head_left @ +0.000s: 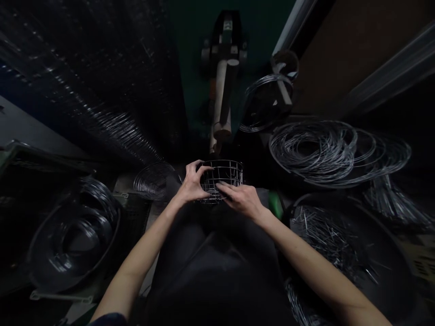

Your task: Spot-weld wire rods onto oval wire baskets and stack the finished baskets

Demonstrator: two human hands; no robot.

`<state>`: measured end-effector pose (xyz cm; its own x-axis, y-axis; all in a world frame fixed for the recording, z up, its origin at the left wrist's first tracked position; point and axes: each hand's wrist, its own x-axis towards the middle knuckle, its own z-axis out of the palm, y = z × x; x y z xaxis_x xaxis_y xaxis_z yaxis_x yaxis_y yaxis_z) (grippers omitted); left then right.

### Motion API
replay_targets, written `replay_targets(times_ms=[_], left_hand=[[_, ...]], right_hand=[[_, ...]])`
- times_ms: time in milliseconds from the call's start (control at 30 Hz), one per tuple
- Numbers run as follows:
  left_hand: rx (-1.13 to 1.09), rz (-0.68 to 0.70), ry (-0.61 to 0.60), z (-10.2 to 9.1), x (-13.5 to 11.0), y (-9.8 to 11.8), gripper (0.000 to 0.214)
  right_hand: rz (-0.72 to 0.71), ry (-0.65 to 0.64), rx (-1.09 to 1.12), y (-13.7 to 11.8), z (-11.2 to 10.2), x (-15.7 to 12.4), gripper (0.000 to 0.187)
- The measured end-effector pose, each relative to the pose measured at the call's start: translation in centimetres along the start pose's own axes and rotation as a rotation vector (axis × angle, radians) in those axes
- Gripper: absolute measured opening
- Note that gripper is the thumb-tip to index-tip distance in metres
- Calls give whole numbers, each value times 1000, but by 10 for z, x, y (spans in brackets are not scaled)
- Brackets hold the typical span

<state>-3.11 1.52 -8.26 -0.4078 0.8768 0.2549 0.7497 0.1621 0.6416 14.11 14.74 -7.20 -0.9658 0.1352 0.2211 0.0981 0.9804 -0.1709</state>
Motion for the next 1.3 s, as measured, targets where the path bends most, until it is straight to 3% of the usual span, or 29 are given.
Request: replay_targets(times_ms=[133, 433, 700, 867, 1300], left_hand=[[-5, 0, 44, -1, 7, -2, 76], [2, 31, 42, -7, 5, -4, 76], [5, 70, 33, -7, 10, -8, 75], [-24, 16, 41, -3, 6, -10, 79], [-20, 38, 23, -8, 32, -21, 79]], right_hand=[[-85, 106, -74, 9, -1, 7, 29], [-206, 196, -106, 10, -7, 14, 25], [-170, 119, -100, 13, -4, 15, 27], [-144, 115, -68, 13, -2, 14, 27], [-73, 111, -42, 25, 1, 34, 28]])
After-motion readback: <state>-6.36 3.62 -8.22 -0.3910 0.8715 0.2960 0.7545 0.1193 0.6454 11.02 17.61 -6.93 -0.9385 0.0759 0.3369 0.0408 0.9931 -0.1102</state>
